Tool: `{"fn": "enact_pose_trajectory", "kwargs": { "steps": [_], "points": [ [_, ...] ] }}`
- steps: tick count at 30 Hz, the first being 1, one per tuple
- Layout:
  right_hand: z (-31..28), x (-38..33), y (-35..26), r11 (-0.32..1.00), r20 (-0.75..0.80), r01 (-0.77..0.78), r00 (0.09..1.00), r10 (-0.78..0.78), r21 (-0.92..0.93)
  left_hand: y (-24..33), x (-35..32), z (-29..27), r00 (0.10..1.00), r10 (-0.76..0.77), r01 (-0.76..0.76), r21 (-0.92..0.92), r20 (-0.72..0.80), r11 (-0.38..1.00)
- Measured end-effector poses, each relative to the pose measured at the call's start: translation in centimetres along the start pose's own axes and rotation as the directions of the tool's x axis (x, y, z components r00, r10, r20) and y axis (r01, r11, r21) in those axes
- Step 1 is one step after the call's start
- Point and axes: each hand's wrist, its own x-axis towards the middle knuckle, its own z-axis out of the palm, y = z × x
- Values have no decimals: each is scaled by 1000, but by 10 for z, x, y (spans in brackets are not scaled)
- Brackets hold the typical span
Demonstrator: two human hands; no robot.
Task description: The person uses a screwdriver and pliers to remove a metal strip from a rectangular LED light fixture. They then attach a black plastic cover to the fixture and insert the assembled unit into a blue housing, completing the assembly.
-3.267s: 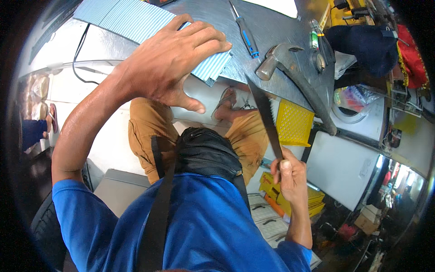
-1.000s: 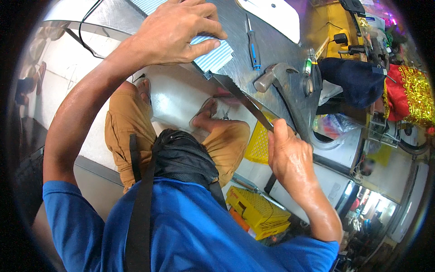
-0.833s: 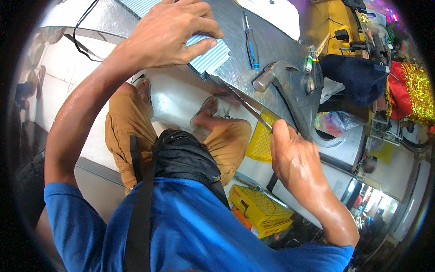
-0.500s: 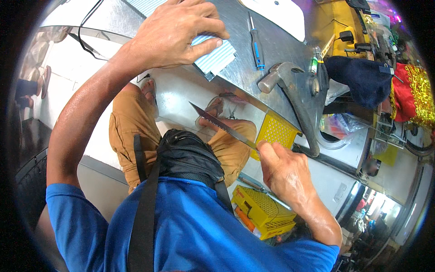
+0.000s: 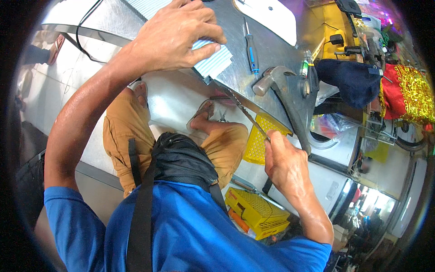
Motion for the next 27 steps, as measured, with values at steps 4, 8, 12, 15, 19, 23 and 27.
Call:
{"fn": "enact_pose_trajectory", "kwargs": {
  "steps": [4,8,12,15,19,23,27],
  "points": [
    [-1,-1,-8,998,32,-46,998,47,-39,-4,1,9,1000,4,-4,15,-12,1000],
    [2,-1,-10,995,54,-82,995,85,-57,0,3,-5,997,-12,11,9,72,1000],
    [2,0,-9,994,86,-91,992,95,-54,-2,3,-1,997,-6,4,26,80,1000],
    [-3,6,-5,996,133,-71,988,77,-50,-3,4,2,997,-13,12,19,82,1000],
    [-6,11,2,994,186,-110,977,109,-6,1,4,0,999,1,-3,43,51,999],
    [-7,8,3,988,251,-109,965,78,111,2,2,-1,1000,0,0,17,26,1000],
    [-12,-8,-11,985,303,56,947,-104,161,-1,2,9,998,17,-14,48,-54,999]
  ]
}}
